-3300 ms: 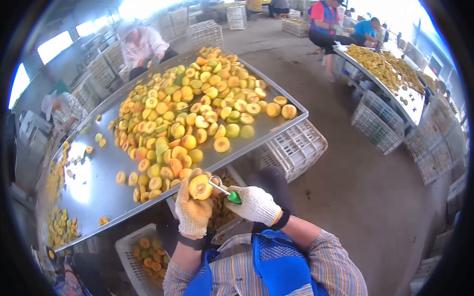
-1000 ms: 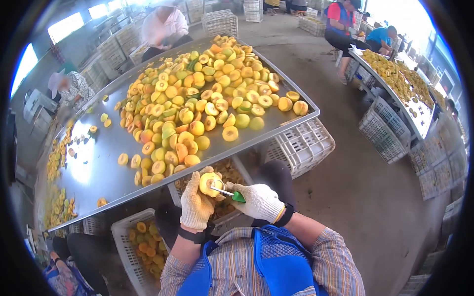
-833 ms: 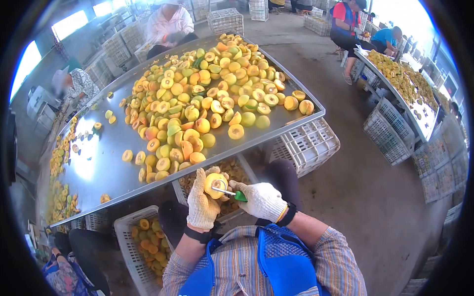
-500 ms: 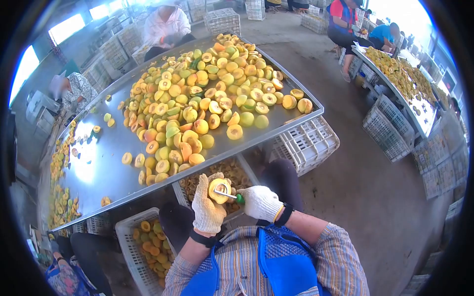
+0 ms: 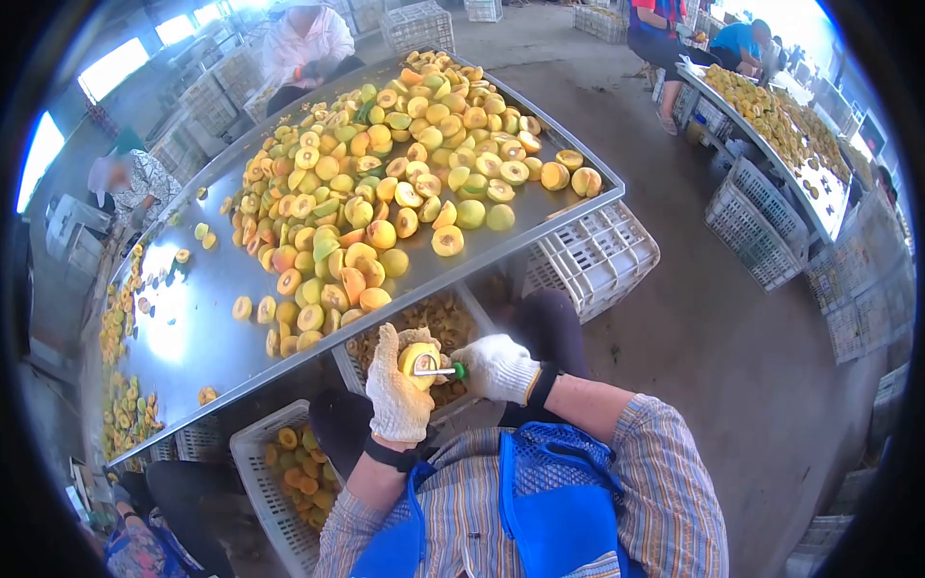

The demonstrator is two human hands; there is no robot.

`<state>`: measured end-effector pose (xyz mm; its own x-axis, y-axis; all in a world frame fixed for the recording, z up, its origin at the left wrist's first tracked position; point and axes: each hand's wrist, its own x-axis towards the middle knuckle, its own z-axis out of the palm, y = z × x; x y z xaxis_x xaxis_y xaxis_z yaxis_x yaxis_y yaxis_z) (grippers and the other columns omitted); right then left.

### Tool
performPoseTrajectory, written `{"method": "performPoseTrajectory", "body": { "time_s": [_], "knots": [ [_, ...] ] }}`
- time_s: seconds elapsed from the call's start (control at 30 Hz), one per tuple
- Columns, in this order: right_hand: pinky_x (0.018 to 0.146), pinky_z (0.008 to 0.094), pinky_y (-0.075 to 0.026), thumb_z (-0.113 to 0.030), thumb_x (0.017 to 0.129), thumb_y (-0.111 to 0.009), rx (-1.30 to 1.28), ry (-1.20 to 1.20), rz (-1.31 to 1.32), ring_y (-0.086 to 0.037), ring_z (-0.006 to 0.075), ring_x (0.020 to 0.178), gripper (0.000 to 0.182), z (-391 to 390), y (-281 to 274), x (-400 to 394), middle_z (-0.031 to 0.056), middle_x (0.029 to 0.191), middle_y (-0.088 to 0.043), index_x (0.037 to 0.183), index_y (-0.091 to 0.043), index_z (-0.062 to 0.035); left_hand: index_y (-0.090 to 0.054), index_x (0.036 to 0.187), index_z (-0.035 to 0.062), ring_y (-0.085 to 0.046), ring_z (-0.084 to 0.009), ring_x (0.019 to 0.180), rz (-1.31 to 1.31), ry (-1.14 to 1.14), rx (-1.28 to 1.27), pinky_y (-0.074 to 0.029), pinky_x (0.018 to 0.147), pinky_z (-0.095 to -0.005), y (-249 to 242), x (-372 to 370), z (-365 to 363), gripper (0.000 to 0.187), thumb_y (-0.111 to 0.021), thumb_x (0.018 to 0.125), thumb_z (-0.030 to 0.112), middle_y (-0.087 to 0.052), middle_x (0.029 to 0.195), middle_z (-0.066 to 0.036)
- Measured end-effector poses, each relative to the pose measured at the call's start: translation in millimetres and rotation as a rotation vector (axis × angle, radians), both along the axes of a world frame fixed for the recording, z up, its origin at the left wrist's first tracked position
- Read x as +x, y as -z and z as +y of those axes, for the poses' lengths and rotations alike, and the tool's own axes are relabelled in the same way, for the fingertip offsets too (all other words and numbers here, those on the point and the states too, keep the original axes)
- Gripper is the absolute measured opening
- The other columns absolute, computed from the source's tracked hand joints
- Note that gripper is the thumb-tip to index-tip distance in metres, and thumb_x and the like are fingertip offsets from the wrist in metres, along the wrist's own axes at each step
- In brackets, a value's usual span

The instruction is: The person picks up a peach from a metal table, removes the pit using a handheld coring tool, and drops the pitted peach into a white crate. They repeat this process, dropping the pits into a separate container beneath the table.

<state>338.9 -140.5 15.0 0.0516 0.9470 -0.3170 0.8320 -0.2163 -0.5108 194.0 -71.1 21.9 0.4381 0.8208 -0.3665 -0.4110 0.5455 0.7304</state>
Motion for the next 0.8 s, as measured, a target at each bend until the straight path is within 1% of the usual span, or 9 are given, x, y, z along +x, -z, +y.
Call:
{"method": "performPoseTrajectory", "body": {
  "time_s": [0.07,0.13,0.2,0.3,0.6,0.67,0.73,0.77,0.8],
  "knots": [
    [0.062,0.0438,-0.054,-0.020,0.083,-0.063,0.203,0.019,0.156,-0.067,0.0335,0.066,0.012,-6,13,-9,0.0144,0.074,-0.068,0.086,-0.071,-0.0122,-0.065,0.096,0.0040,-0.066,-0.0295,0.071,-0.062,0.005,-0.080,-0.055,0.062,-0.0374,-8,-1,3,0.050,-0.052,0.099,0.052,-0.067,0.084,-0.014],
    [0.062,0.0443,-0.054,-0.025,0.082,-0.066,0.148,0.045,0.090,-0.067,0.0351,0.068,0.017,-3,3,-20,0.0154,0.074,-0.067,0.088,-0.071,-0.0104,-0.065,0.095,0.0050,-0.066,-0.0318,0.070,-0.116,-0.013,-0.114,-0.054,0.060,-0.0385,-8,-3,5,0.051,-0.052,0.098,0.054,-0.067,0.083,-0.014],
    [0.062,0.0443,-0.054,-0.024,0.080,-0.067,0.207,0.084,0.033,-0.068,0.0345,0.069,0.019,-1,-8,-22,0.0148,0.073,-0.067,0.094,-0.070,-0.0110,-0.065,0.096,0.0064,-0.066,-0.0329,0.072,-0.228,-0.044,-0.176,-0.054,0.061,-0.0398,-3,-6,7,0.052,-0.053,0.096,0.057,-0.067,0.085,-0.015],
    [0.061,0.0440,-0.055,-0.024,0.079,-0.068,0.213,0.109,0.000,-0.068,0.0338,0.069,0.023,1,-10,-20,0.0137,0.073,-0.067,0.099,-0.068,-0.0115,-0.065,0.096,0.0080,-0.067,-0.0335,0.076,-0.238,-0.087,-0.158,-0.054,0.064,-0.0410,1,-6,9,0.053,-0.053,0.095,0.059,-0.068,0.087,-0.014],
    [0.062,0.0459,-0.054,-0.022,0.079,-0.065,0.263,0.042,-0.057,-0.068,0.0361,0.069,0.022,-3,-13,-14,0.0146,0.073,-0.068,0.098,-0.069,-0.0115,-0.065,0.098,0.0071,-0.065,-0.0337,0.079,-0.283,-0.061,-0.143,-0.054,0.067,-0.0416,0,-3,8,0.054,-0.051,0.096,0.059,-0.066,0.089,-0.015],
    [0.062,0.0472,-0.054,-0.022,0.080,-0.063,0.218,0.078,-0.029,-0.067,0.0371,0.069,0.018,-3,-21,-19,0.0159,0.073,-0.068,0.093,-0.070,-0.0114,-0.064,0.094,0.0072,-0.062,-0.0301,0.074,-0.239,-0.092,-0.112,-0.052,0.064,-0.0402,-4,-1,6,0.052,-0.053,0.096,0.058,-0.064,0.085,-0.013],
    [0.063,0.0481,-0.054,-0.024,0.082,-0.062,0.189,0.048,0.042,-0.067,0.0383,0.070,0.017,-5,-3,-18,0.0169,0.075,-0.068,0.086,-0.071,-0.0109,-0.061,0.090,0.0063,-0.060,-0.0256,0.070,-0.316,-0.011,-0.199,-0.052,0.064,-0.0380,3,-6,9,0.054,-0.054,0.095,0.059,-0.061,0.080,-0.012],
    [0.066,0.0462,-0.055,-0.022,0.079,-0.064,0.148,0.018,0.031,-0.068,0.0372,0.073,0.019,-6,0,-16,0.0154,0.076,-0.069,0.094,-0.072,-0.0126,-0.059,0.086,0.0091,-0.057,-0.0221,0.066,-0.426,0.102,-0.169,-0.049,0.061,-0.0361,5,-5,12,0.053,-0.053,0.095,0.060,-0.058,0.076,-0.008],
    [0.067,0.0462,-0.055,-0.020,0.079,-0.064,0.121,0.090,0.089,-0.068,0.0373,0.074,0.018,-8,-11,-18,0.0159,0.076,-0.069,0.092,-0.071,-0.0121,-0.057,0.084,0.0101,-0.056,-0.0209,0.067,-0.219,-0.047,-0.093,-0.049,0.061,-0.0354,-12,3,1,0.052,-0.050,0.096,0.060,-0.056,0.075,-0.006]
  ]
}}
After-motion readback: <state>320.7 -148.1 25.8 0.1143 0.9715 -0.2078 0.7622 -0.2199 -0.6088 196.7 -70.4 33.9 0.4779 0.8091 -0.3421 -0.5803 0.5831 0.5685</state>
